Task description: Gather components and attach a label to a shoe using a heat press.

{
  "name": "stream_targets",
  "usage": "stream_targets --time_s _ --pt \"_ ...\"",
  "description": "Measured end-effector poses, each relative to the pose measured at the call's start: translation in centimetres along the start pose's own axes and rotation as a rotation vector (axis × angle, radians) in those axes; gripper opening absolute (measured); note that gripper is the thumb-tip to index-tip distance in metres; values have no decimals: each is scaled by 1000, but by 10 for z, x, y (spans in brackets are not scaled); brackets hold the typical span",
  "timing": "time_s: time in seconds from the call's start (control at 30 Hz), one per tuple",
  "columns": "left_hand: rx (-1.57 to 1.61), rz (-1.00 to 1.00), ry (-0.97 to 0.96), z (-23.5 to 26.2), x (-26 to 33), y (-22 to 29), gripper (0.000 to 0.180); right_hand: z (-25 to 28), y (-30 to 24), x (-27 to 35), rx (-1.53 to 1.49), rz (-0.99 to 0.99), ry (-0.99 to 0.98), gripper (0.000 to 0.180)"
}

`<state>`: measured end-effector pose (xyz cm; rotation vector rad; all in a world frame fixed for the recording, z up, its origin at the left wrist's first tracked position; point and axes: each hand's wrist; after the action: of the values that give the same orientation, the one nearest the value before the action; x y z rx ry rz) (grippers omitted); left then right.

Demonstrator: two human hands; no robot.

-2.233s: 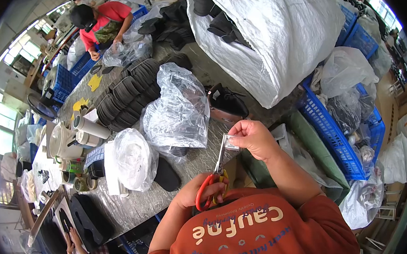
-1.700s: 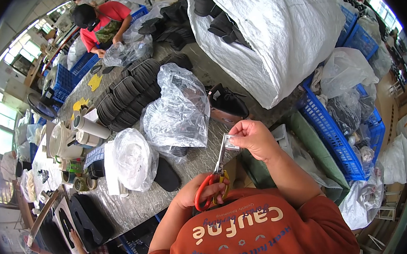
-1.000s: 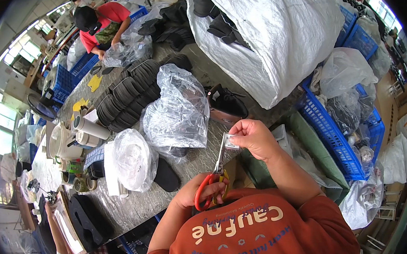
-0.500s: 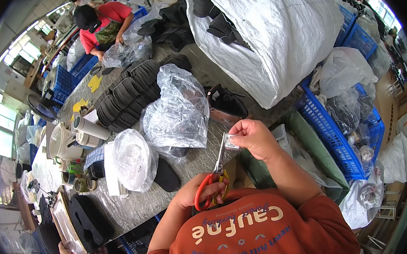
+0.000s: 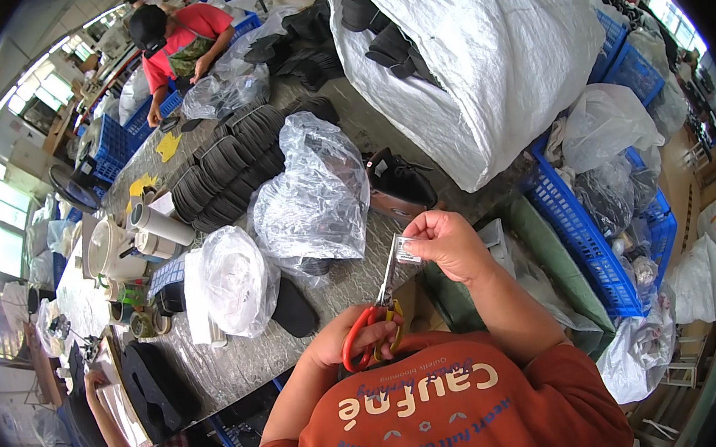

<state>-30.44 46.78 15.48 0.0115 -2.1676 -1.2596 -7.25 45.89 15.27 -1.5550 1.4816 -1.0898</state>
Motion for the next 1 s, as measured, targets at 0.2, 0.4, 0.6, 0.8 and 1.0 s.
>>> stream_targets --time_s 0.2,0.4,0.6,0.8,1.0 --pt "-15 0 6 -1 0 1 30 -1 -2 1 -9 -2 -10 13" --pt "-9 8 14 -2 1 2 29 0 0 0 1 5 -5 13" --pt "-4 23 27 -2 2 2 27 -1 0 0 1 0 9 13" --pt "-4 17 30 -3 2 2 26 -1 -1 0 -7 -2 6 13" --pt "-43 11 33 -6 5 9 25 0 1 0 -13 -5 10 13"
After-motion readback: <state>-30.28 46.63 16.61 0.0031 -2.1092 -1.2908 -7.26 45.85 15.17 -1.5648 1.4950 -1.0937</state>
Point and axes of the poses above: each hand's wrist, its own x-axis away from the middle knuckle, its own z-axis out of the back of the hand, y = z × x, and after that the axes turned 4 degrees about z, right-handed
